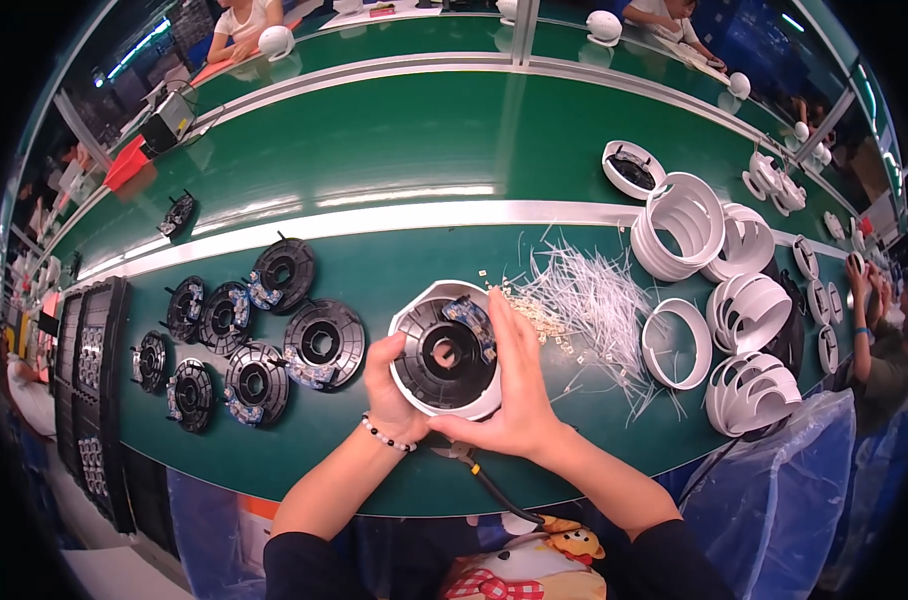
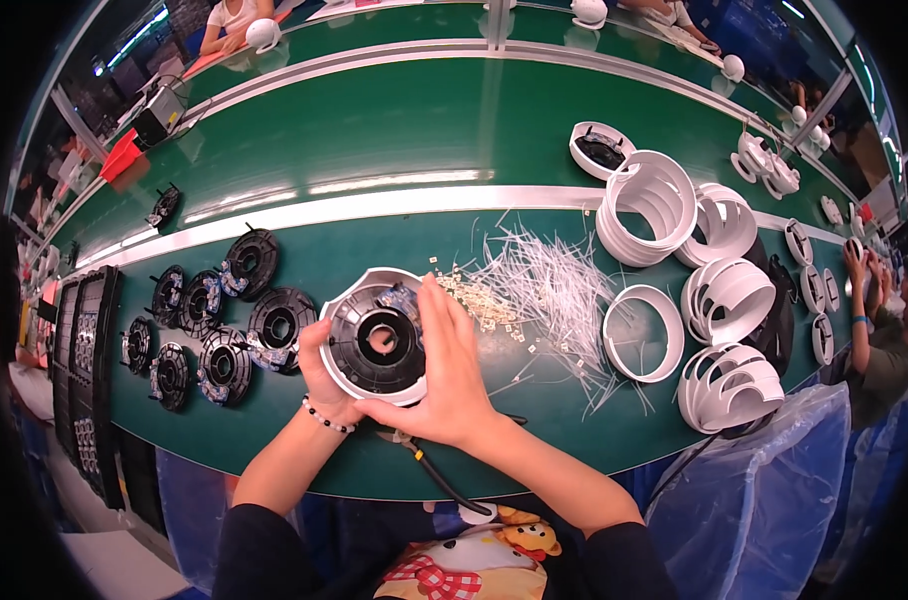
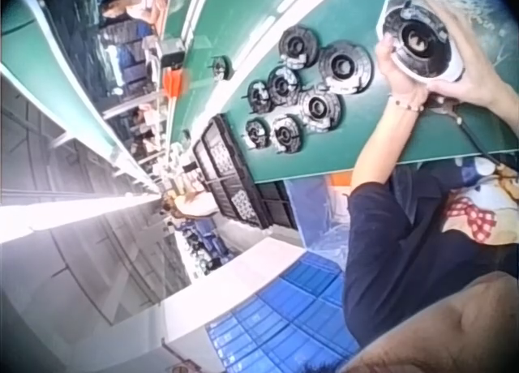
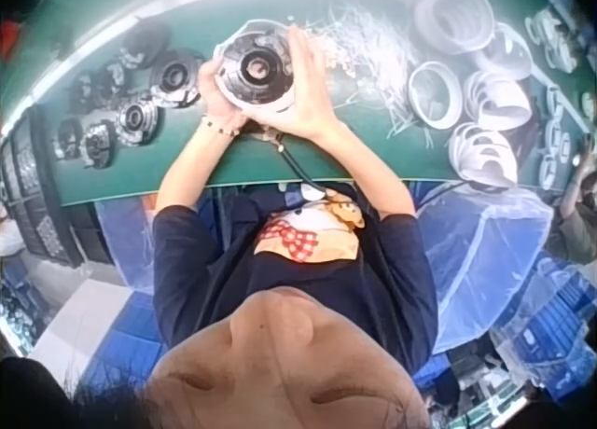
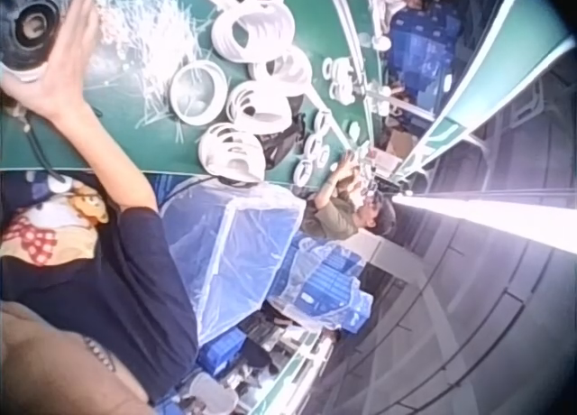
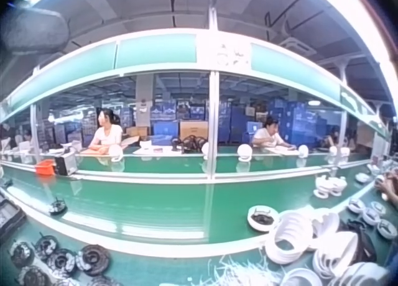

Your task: Assembling electronic components into white plastic circular housings at a factory assembly line.

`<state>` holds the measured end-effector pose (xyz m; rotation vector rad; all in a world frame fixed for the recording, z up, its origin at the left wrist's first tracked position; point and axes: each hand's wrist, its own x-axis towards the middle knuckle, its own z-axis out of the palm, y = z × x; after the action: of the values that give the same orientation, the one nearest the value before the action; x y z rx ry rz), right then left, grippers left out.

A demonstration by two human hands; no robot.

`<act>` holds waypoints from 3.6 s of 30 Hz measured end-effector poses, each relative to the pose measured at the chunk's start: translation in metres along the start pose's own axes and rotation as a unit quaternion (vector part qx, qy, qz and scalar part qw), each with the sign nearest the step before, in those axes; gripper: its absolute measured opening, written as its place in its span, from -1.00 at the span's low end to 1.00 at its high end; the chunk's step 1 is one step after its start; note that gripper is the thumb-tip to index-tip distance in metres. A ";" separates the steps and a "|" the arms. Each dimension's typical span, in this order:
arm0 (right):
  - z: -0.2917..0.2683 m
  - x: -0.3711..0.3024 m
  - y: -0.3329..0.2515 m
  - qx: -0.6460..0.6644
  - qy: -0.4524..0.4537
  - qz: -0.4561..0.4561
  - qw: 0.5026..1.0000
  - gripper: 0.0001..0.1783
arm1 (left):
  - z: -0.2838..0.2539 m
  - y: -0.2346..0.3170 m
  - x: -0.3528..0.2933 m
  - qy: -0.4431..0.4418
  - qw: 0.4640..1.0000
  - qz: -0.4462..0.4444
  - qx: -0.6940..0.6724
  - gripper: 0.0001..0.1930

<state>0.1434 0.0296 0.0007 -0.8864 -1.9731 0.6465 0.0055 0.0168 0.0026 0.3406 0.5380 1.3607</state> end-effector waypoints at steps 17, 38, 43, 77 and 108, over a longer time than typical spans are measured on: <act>-0.019 0.111 0.058 -0.211 0.020 -0.233 0.949 -0.67 | -0.013 0.015 0.015 0.030 0.991 -0.102 -0.079 -0.23; 0.020 0.162 0.050 -0.356 -0.144 -0.084 0.920 -0.68 | -0.014 -0.004 0.007 -0.135 0.969 -0.136 0.158 -0.58; 0.087 0.132 0.001 -0.196 -0.325 -0.018 0.925 -0.52 | -0.015 -0.013 -0.003 -0.279 0.912 -0.278 0.117 -0.68; -0.045 0.094 -0.010 0.118 -0.036 -0.116 0.985 -0.71 | -0.011 0.022 0.004 0.002 0.988 0.031 0.151 -0.70; -0.093 -0.037 -0.067 -0.151 -0.019 0.026 0.988 -0.87 | -0.024 0.014 0.008 0.000 0.989 0.084 0.120 -0.61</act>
<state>0.2144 -0.0314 0.0767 -1.1178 -2.1226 0.4005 -0.0181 0.0256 -0.0117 0.5923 0.6875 1.4612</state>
